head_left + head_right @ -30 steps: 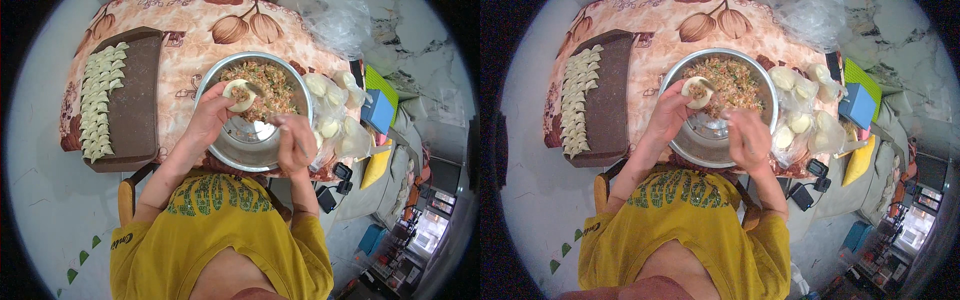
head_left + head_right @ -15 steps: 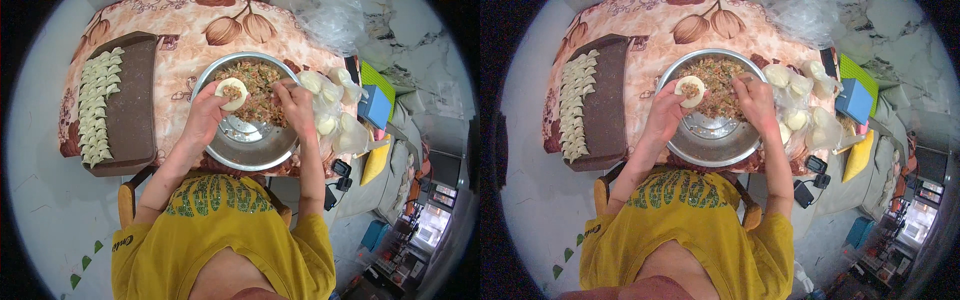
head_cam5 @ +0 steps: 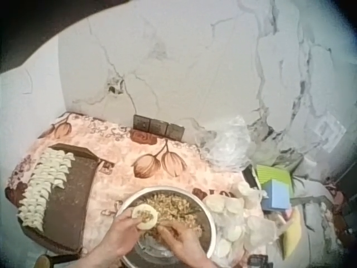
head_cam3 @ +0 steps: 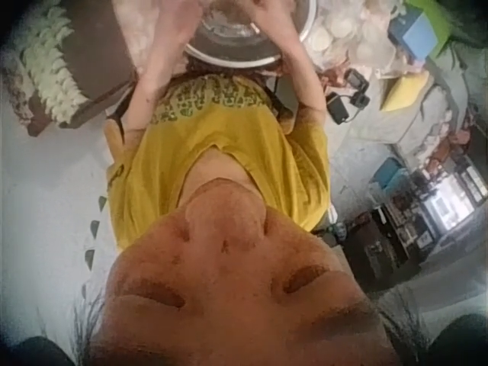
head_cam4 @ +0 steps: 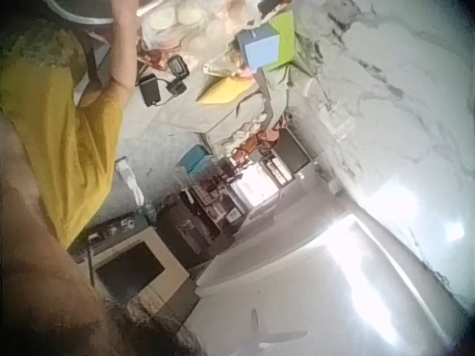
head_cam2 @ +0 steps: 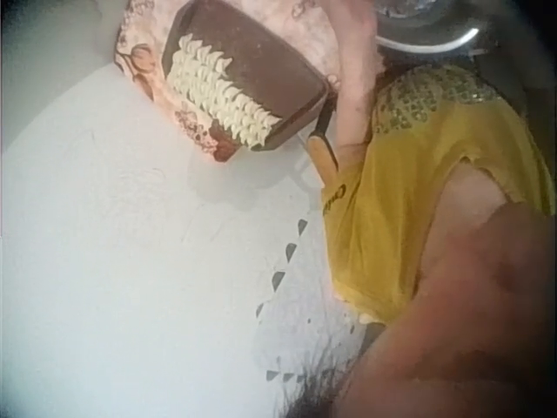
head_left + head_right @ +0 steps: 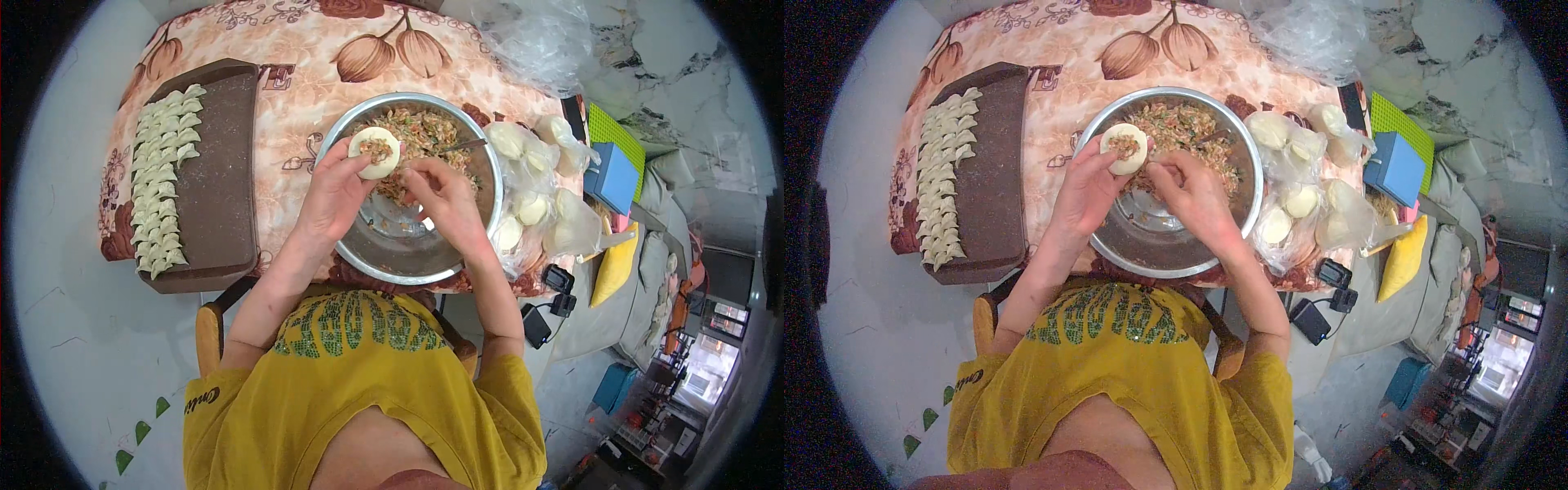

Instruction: Placing meat filling into a dumpling wrapper using a spoon and folding it into a finished dumpling.

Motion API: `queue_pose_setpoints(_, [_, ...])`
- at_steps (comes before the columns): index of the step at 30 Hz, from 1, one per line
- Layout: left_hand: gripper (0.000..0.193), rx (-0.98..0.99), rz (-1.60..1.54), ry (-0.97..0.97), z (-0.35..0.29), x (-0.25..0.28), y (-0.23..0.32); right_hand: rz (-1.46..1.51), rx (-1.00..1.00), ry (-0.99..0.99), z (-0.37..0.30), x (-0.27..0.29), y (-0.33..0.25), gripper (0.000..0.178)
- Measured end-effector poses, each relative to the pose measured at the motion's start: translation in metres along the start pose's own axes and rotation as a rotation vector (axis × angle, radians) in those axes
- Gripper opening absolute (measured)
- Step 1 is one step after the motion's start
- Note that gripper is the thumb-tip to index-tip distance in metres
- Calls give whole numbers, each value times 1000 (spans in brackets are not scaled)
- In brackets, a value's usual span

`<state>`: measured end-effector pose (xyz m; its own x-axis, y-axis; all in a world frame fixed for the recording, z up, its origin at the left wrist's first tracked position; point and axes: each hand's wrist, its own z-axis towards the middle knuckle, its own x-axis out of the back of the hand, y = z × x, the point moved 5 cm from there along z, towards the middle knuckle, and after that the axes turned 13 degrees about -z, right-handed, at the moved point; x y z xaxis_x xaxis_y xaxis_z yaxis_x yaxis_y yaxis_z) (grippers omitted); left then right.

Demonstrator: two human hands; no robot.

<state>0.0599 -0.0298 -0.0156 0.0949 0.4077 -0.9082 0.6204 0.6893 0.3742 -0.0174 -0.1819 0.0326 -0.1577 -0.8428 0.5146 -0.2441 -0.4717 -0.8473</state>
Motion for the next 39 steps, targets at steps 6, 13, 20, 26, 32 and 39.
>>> queue_pose_setpoints(6, [42, 24, 1, -23, -4, -5, 1, 197, -62, -51, 15, -21, -4, 14])
queue_pose_setpoints(13, [36, -7, 8, 21, -5, -2, 1, 193, -60, 27, 22, -10, -9, 17])
queue_pose_setpoints(20, [36, -26, 122, 37, -6, -7, 0, 140, 9, 67, 33, -6, -15, 19])
queue_pose_setpoints(26, [33, 34, 91, 43, -5, -8, -1, 29, 99, 133, 39, -6, -14, 17])
queue_pose_setpoints(32, [30, 21, 163, 81, 1, -17, 4, 21, 138, 129, 40, -3, -18, 15])
queue_pose_setpoints(39, [27, -113, 325, 88, 6, -17, 6, -105, 225, 202, 41, -2, -21, 13])
